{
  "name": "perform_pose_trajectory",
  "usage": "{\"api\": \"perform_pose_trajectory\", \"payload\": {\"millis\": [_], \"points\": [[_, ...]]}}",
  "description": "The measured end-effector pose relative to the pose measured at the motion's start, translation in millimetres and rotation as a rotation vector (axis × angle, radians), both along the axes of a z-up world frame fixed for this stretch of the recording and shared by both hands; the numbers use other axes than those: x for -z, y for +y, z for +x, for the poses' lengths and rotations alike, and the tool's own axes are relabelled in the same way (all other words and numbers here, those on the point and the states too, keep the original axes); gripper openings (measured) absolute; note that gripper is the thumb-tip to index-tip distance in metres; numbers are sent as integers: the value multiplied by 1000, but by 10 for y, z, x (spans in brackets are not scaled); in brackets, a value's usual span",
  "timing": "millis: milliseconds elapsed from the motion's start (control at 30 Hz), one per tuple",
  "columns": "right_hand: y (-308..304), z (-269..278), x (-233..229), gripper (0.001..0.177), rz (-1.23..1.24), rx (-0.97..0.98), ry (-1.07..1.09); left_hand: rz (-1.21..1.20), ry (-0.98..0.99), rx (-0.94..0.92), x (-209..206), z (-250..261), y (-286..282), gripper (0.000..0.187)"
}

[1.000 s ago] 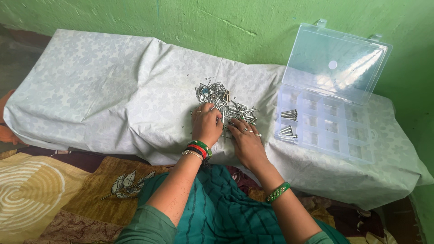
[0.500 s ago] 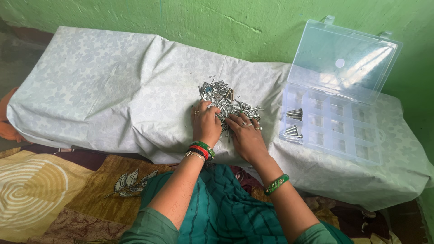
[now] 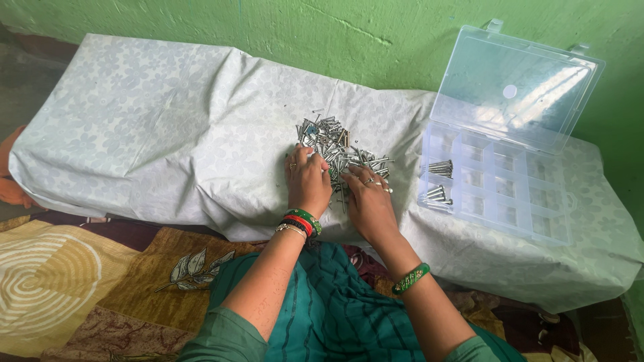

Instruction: The person picks up metal screws from a pile on a cloth and places them into the compartments of a clear plastic organizer box.

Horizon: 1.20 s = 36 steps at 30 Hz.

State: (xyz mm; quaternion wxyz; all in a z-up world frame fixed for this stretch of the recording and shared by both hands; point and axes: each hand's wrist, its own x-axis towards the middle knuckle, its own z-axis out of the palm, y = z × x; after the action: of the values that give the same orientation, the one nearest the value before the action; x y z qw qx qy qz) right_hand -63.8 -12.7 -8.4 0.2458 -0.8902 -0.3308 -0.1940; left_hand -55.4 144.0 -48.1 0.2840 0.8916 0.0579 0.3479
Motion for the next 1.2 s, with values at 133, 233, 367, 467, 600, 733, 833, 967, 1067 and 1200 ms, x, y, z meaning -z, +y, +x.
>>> {"api": "perform_pose_trajectory", "payload": {"millis": [133, 233, 367, 467, 600, 733, 833, 967, 1067, 1200], "points": [[92, 178, -44, 39, 28, 24, 68, -20, -30, 13, 19, 23, -2, 17], [181, 455, -27, 41, 21, 47, 61, 8, 4, -13, -18, 1, 0, 18], [332, 850, -5, 56, 2, 71, 71, 16, 74, -91, -87, -37, -36, 17], [410, 1010, -30, 65, -42, 73, -2, 49, 48, -109, -112, -37, -46, 12], [398, 1067, -49, 47, -116, 64, 22, 54, 38, -80, -151, -63, -45, 11], [346, 1130, 21, 22, -37, 84, 77, -23, -31, -49, -239, -125, -48, 14], [252, 1153, 71, 17, 83, 82, 173, -93, 31, 2, -292, -180, -42, 14], [157, 1071, 15, 20, 239, 92, 240, -154, -70, 109, -248, -166, -11, 14], [83, 883, -73, 21, 310, 110, 260, -279, -185, 211, -177, -138, 11, 15], [10, 583, -156, 18, 285, 103, 281, -387, -196, 285, -143, -120, 32, 15]]}}
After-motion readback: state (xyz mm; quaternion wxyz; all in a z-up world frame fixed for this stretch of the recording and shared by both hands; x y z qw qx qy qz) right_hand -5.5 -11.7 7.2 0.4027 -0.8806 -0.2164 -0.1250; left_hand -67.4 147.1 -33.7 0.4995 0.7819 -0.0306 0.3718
